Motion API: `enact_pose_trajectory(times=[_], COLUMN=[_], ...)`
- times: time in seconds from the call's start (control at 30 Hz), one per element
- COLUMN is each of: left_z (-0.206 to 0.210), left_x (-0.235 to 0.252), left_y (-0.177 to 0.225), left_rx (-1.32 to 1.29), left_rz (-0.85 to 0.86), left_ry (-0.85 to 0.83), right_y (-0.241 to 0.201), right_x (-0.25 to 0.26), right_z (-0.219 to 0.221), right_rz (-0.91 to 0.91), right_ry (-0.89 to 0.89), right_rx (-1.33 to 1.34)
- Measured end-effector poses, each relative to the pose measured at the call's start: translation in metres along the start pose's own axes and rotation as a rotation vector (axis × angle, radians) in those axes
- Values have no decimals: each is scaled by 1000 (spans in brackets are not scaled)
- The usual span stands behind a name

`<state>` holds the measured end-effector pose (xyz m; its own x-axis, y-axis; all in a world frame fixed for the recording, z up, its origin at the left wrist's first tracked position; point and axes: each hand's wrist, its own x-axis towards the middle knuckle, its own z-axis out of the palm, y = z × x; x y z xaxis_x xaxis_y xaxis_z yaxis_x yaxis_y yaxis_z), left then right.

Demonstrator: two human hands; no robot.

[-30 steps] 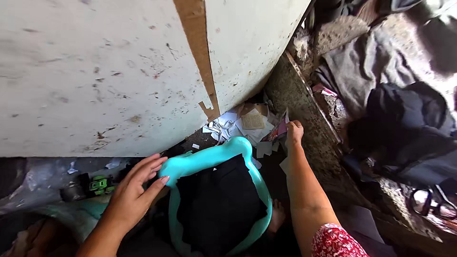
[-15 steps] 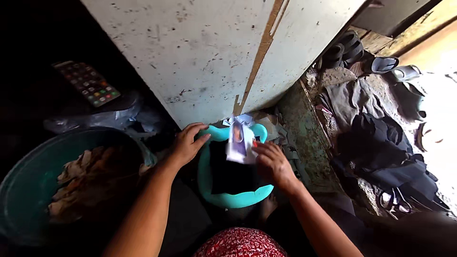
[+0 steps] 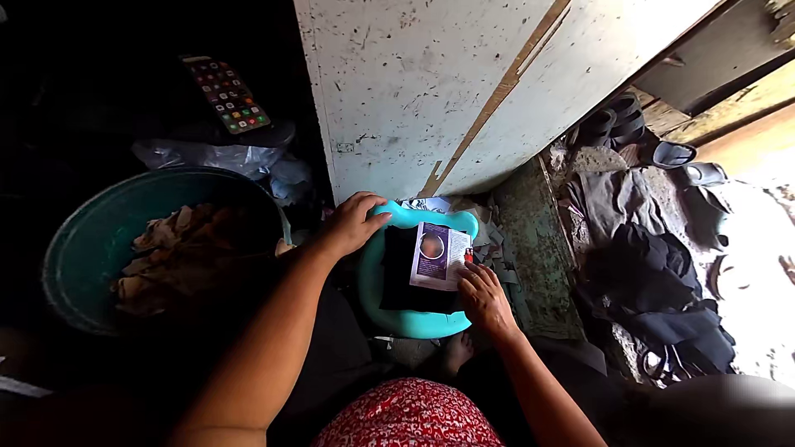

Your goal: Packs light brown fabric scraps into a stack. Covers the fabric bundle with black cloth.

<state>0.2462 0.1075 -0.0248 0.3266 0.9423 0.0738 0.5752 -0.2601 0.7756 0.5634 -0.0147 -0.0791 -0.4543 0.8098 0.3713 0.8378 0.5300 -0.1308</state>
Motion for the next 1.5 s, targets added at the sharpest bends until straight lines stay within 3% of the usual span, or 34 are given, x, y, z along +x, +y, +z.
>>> enact_pose_trajectory(times=[0.27,0.4,0.57,0.67,0.73,0.87,1.0,1.13,1.33,1.5], left_z=[4,-2,-48,-87,-103,-94,-52,-35,-55,-113], left_x=[3,2,-12,-45,-73,-120,-128,-111,-130,-136], left_y=[0,-2,-11,-27,-47,-99,-120,-117,-122,-99], left_rx=[11,4,-10,-144,-125,-107,-187,40,1,-18], left_rz=[35,24,8,-110,-238,-486,-457,-547,-403,-338], left_ry=[-27,6,243,465,516,360,266,145,163,287], right_y=[-7,-5,-6,-11,-12,-18,-18,-19,-20,-25], right_x=[-7,-2,28,49,58,61,53,54,57,81], right_z=[2,-2,-15,-7,8,44,61,53,37,11], right_rz=[26,73,180,183,196,231,225,223,214,209], right_ry=[-82,-5,63,-3,-63,-140,-130,-154,-111,-112], right_rx=[41,68,59,49,20,-18,-42,-29,44,60])
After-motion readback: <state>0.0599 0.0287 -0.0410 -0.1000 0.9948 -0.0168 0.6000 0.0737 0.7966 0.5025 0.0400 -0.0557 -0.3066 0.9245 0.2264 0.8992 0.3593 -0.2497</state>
